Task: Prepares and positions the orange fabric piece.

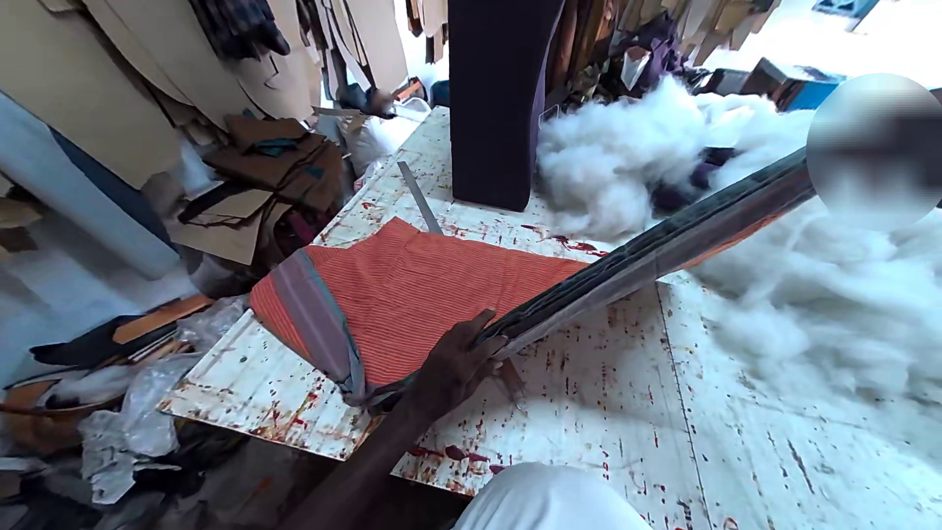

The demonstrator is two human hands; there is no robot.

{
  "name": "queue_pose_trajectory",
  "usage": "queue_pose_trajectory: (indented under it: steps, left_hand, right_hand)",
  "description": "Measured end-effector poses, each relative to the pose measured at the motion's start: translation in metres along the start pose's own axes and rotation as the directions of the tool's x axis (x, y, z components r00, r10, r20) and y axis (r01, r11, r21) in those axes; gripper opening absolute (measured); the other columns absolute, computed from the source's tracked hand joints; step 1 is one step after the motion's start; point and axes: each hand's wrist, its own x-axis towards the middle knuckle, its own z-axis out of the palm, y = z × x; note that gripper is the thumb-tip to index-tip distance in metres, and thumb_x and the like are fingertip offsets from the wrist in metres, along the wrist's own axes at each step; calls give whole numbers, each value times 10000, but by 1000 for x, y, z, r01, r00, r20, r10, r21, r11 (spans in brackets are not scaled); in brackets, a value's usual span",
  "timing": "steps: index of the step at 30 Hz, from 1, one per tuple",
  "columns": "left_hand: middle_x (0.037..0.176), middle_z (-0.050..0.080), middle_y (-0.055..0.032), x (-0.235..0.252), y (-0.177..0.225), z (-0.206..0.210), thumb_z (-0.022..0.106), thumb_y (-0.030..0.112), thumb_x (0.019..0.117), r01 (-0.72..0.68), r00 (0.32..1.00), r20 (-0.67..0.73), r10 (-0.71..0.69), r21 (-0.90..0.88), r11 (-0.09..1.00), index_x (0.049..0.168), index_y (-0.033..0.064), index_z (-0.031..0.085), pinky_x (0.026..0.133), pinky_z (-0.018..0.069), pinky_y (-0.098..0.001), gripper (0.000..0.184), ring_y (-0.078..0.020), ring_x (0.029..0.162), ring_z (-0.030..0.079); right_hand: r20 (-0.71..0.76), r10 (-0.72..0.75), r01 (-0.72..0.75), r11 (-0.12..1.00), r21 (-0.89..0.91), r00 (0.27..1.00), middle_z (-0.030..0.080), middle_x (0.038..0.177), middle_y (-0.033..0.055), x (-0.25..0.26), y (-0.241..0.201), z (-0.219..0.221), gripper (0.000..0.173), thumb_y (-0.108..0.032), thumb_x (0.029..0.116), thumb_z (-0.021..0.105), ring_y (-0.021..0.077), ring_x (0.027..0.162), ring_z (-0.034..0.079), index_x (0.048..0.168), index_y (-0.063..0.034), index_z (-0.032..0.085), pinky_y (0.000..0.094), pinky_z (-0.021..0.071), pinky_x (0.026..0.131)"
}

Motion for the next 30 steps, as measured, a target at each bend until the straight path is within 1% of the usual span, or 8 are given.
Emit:
queue_pose_trajectory:
  steps: [9, 15, 18, 21, 24, 26, 28, 30]
  left_hand:
    - [1552, 445, -132, 20, 2, 5, 705, 318, 970, 54, 998, 12, -54, -65, 996, 1293, 120, 650, 1053, 526, -383, 383, -245, 1318, 554]
    - [1501, 510, -116, 22, 3, 4, 747, 360, 935, 147, 989, 36, -144, -109, 983, 1133, 73, 672, 1048, 530, -379, 357, -228, 1307, 569]
    - [1425, 571, -87, 20, 5, 0, 758, 372, 921, 195, 980, 49, -191, -118, 974, 1043, 98, 690, 1024, 542, -380, 308, -210, 1275, 585]
    - [1311, 626, -79, 16, 4, -5, 727, 389, 941, 160, 986, 52, -157, -64, 985, 961, 111, 714, 972, 564, -373, 279, -205, 1192, 620]
    - [1094, 675, -61, 12, 1, -11, 688, 442, 954, 125, 990, 69, -126, 24, 992, 878, 119, 695, 834, 578, -382, 332, -198, 1000, 661]
    - [936, 630, -40, 11, 1, -16, 650, 459, 971, 121, 989, 83, -126, 58, 991, 819, 124, 654, 712, 555, -361, 368, -181, 841, 629]
    - [898, 616, -33, 10, 2, -20, 638, 443, 982, 124, 989, 81, -128, 53, 991, 801, 125, 640, 677, 553, -345, 366, -169, 802, 621]
    - [938, 635, -29, 12, 3, -22, 640, 406, 983, 129, 988, 80, -130, 24, 991, 874, 124, 672, 716, 568, -346, 304, -163, 842, 634]
  right_hand:
    - [20, 31, -31, 999, -7, 999, 672, 734, -45, -1, -6, -5, 182, -325, 969, 684, 34, 542, 617, 1008, -147, 685, 219, 541, 487]
    - [18, 59, -59, 998, 1, 998, 653, 710, -59, -3, -14, -1, 135, -283, 979, 659, 22, 537, 605, 983, -150, 678, 201, 533, 493]
    - [19, 58, -58, 998, 25, 998, 667, 711, -65, -4, -18, 0, 108, -265, 970, 670, 19, 536, 612, 978, -159, 687, 197, 537, 493]
    - [11, 55, -55, 998, 3, 998, 678, 735, -55, -4, -13, -2, 138, -288, 965, 685, 26, 547, 620, 1006, -157, 695, 205, 543, 498]
    - [16, 4, -4, 1000, 17, 1000, 687, 761, -51, -2, 6, -6, 170, -317, 965, 693, 29, 555, 627, 1024, -157, 699, 213, 550, 497]
    - [5, -52, 52, 997, 52, 999, 677, 761, -79, -3, 19, -5, 167, -331, 963, 699, 7, 553, 615, 1020, -174, 694, 194, 540, 491]
    - [1, -71, 70, 994, 83, 997, 679, 764, -87, -4, 26, -5, 165, -332, 957, 709, 2, 552, 614, 1023, -181, 697, 187, 536, 484]
    - [5, -33, 32, 997, 69, 999, 682, 756, -73, -5, 24, -7, 173, -334, 957, 707, 16, 548, 618, 1025, -175, 699, 200, 539, 482]
